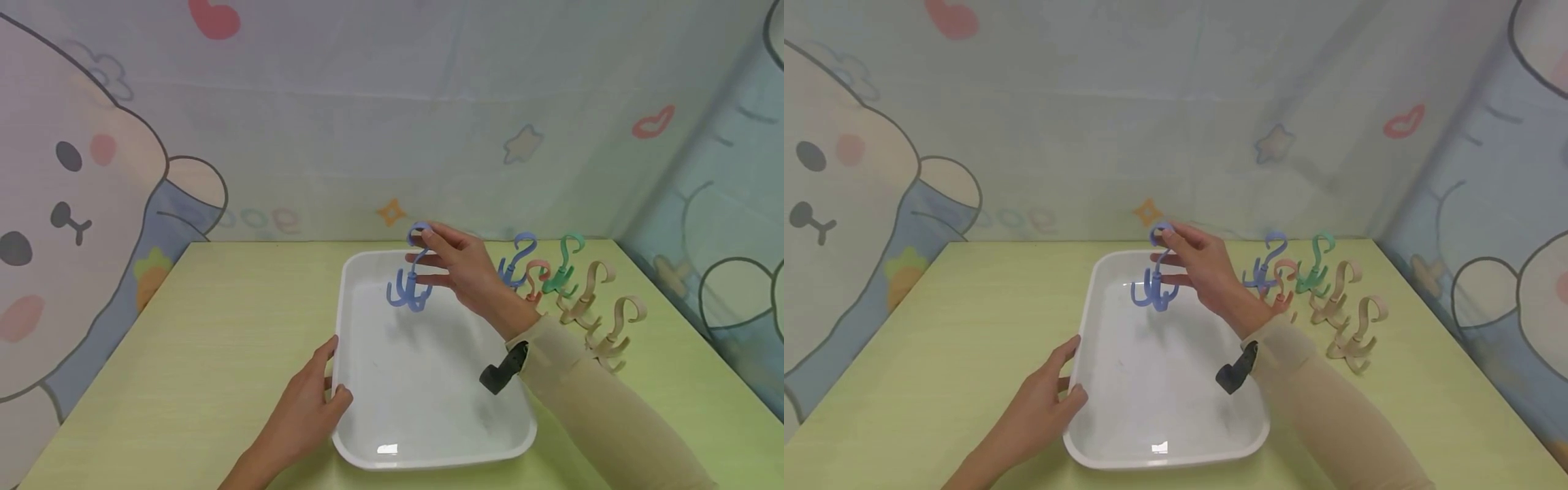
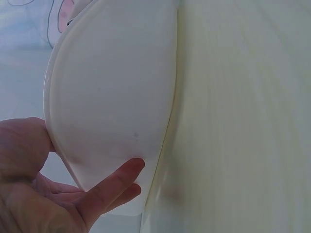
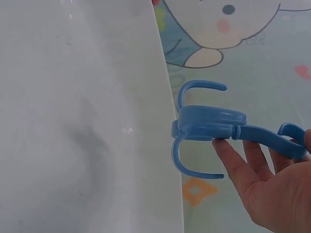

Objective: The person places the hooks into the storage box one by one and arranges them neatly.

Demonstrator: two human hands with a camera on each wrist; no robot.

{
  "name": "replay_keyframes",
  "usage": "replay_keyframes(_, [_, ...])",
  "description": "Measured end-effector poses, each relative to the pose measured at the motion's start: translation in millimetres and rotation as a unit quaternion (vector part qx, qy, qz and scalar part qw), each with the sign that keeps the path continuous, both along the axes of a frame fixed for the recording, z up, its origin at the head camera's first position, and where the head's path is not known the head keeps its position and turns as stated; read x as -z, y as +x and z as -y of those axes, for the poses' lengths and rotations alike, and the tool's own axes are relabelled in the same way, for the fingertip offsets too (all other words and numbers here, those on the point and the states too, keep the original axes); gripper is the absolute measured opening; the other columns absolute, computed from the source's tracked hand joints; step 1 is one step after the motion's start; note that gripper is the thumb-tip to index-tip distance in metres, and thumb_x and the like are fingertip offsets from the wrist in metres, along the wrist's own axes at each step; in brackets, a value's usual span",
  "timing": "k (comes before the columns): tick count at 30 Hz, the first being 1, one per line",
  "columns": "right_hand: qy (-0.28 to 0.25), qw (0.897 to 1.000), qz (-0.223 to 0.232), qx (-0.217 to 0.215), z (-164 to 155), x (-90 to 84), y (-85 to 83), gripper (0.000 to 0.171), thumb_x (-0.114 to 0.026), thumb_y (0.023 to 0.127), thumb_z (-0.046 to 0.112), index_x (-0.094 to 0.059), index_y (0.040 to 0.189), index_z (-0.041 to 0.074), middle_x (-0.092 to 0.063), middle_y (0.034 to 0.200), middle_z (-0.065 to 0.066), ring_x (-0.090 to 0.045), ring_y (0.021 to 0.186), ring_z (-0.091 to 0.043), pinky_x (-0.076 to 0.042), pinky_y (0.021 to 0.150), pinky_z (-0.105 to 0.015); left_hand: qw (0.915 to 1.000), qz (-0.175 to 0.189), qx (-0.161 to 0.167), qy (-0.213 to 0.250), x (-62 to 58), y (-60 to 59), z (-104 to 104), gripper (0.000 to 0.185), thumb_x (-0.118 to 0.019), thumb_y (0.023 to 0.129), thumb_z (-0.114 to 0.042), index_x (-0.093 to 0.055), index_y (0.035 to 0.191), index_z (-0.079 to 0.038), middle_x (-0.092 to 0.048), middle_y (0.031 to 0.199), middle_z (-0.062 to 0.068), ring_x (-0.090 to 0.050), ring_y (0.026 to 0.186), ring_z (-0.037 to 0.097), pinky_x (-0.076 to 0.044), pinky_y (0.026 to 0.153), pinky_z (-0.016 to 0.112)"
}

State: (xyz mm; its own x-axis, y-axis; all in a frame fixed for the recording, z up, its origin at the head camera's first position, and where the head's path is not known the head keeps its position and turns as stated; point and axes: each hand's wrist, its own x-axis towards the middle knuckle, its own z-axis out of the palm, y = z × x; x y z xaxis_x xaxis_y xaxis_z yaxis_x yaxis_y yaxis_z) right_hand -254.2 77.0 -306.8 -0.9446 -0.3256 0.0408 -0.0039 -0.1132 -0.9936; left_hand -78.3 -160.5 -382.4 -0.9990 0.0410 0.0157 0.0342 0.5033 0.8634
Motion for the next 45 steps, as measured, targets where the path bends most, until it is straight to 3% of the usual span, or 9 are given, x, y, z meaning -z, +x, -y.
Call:
replay_keyframes(15, [0.004,1.0,0.004,0.004,8.9,4.1,-5.5,0.041,-0.058,0.109,0.023,-0.062,0.146,0.008,-0.075,0.117,0.0,-0.076,0.114,-0.026,-0.062,0.092,-0.048,0.9996,-0.005,-0.013,-0.025,-1.9,1.2,-4.4,0.076,-0.056,0.09,-0.007,-0.033,0.163,-0.003,-0.048,0.162,0.014,-0.072,0.12,0.037,-0.063,0.084,0.039])
replay_keyframes(19, [0.002,1.0,0.011,0.001,12.7,4.6,-6.2,0.041,-0.058,0.109,0.024,-0.062,0.146,0.009,-0.073,0.124,-0.005,-0.077,0.11,-0.022,-0.062,0.093,-0.049,0.9995,-0.009,-0.012,-0.028,-2.3,1.9,-4.5,0.079,-0.056,0.09,-0.007,-0.031,0.165,-0.002,-0.048,0.162,0.014,-0.073,0.119,0.037,-0.062,0.084,0.037])
replay_keyframes(24, [-0.001,1.0,0.011,-0.004,18.4,4.7,-7.1,0.04,-0.059,0.108,0.024,-0.063,0.145,0.009,-0.074,0.121,-0.003,-0.077,0.107,-0.02,-0.062,0.093,-0.049,0.9995,-0.008,-0.01,-0.028,-2.5,2.9,-3.4,0.08,-0.056,0.09,-0.007,-0.03,0.165,-0.003,-0.046,0.164,0.014,-0.073,0.12,0.036,-0.062,0.083,0.036])
replay_keyframes(32, [0.016,1.0,0.016,-0.003,26.6,9.1,-11.1,0.041,-0.057,0.109,0.025,-0.063,0.147,0.011,-0.069,0.137,-0.015,-0.073,0.12,-0.03,-0.061,0.096,-0.049,0.9997,-0.002,-0.012,-0.02,-2.4,3.1,-4.3,0.079,-0.056,0.09,-0.008,-0.032,0.165,-0.003,-0.047,0.164,0.014,-0.072,0.12,0.037,-0.063,0.084,0.037])
replay_keyframes(40, [0.005,1.0,0.019,-0.012,30.8,11.8,-14.3,0.04,-0.056,0.109,0.024,-0.063,0.146,0.009,-0.071,0.13,-0.01,-0.063,0.133,-0.043,-0.06,0.096,-0.05,0.9998,-0.006,-0.01,-0.018,-2.3,3.2,-4.6,0.078,-0.057,0.091,-0.007,-0.032,0.165,-0.002,-0.046,0.164,0.016,-0.071,0.122,0.039,-0.063,0.083,0.038])
replay_keyframes(45, [0.007,1.0,0.018,-0.016,33.4,12.9,-16.6,0.04,-0.057,0.109,0.024,-0.063,0.146,0.01,-0.072,0.129,-0.008,-0.064,0.132,-0.041,-0.061,0.095,-0.05,0.9998,-0.005,-0.006,-0.016,-0.9,3.5,-3.4,0.078,-0.057,0.092,-0.007,-0.031,0.165,-0.003,-0.045,0.165,0.016,-0.07,0.123,0.039,-0.063,0.084,0.038])
